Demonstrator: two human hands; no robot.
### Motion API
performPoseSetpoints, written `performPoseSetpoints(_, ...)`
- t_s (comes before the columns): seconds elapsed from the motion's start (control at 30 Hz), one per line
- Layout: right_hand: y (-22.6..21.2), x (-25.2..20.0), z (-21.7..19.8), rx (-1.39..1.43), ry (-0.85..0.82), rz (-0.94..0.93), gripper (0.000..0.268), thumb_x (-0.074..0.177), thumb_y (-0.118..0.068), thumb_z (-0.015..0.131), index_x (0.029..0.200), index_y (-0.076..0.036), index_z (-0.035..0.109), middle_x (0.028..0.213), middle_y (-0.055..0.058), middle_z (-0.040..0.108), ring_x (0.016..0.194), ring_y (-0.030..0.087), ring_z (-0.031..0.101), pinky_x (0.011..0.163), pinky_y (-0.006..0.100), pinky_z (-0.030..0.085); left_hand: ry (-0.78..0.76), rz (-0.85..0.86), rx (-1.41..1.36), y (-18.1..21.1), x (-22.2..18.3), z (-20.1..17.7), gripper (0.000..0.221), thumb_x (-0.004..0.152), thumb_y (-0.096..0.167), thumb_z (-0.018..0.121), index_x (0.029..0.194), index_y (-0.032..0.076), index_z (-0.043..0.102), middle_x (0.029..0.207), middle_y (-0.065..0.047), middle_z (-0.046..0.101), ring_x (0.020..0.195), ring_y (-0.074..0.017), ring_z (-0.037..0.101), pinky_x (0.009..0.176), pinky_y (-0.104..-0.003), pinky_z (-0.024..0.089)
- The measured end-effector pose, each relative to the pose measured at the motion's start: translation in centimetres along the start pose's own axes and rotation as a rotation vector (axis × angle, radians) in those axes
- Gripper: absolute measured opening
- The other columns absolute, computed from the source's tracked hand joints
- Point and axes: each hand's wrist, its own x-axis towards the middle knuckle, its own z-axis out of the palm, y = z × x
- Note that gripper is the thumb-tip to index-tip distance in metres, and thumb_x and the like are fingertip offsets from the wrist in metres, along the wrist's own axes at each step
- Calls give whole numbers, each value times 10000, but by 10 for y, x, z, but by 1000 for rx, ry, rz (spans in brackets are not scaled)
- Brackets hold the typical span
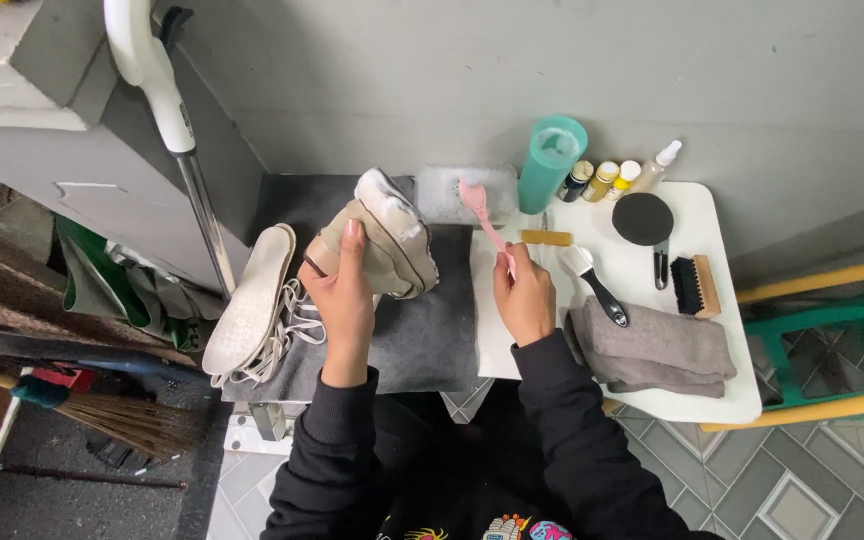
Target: Brushing the sole of a sneaker with a cleaning agent and a small brush to remove dirt.
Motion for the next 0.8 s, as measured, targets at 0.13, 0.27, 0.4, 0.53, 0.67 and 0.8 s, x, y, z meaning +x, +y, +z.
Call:
performPoseSetpoints(0.13,-7,-1,-4,4,-1,-2,170,1007,-159,618,1093,-21,669,782,274,721,681,390,735,528,446,570,-8,-26,-84,-15,4,-14,128,935,198,783,864,94,764,751,-7,717,698,-64,636,702,-273,565)
performPoseSetpoints(0.27,-9,-3,-5,7,-5,-10,157,1011,-148,618,1077,-18,674,795,277,727,679,390,735,527,444,567,13,-91,-249,4,-1,-19,105,915,148,778,869,64,736,751,-52,725,685,-116,698,681,-309,596)
performPoseSetpoints(0.4,0,-4,3,-16,22,-12,144,1006,-143,629,1084,-27,668,805,286,724,702,404,734,535,462,561,36,-141,-392,-4,-1,-39,102,909,104,765,884,23,707,752,-116,724,675,-191,737,661,-359,617)
performPoseSetpoints(0.53,-3,-2,1,-11,15,-25,135,1010,-148,630,1050,-24,666,818,300,723,705,422,730,537,477,559,36,-158,-421,-10,5,-54,95,925,113,753,879,47,703,772,-102,734,718,-190,752,698,-344,619)
performPoseSetpoints(0.67,3,-5,6,-11,32,-23,121,1014,-135,632,1056,-25,662,832,307,720,728,430,728,550,470,559,83,-185,-442,16,7,-45,116,905,125,774,852,56,697,762,-100,744,698,-187,752,682,-341,622)
performPoseSetpoints(0.8,6,-8,8,8,52,0,123,1020,-124,627,1067,-15,659,877,314,723,757,440,728,568,466,563,107,-205,-463,30,7,-35,121,897,120,778,839,59,691,761,-110,750,699,-199,759,677,-341,622)
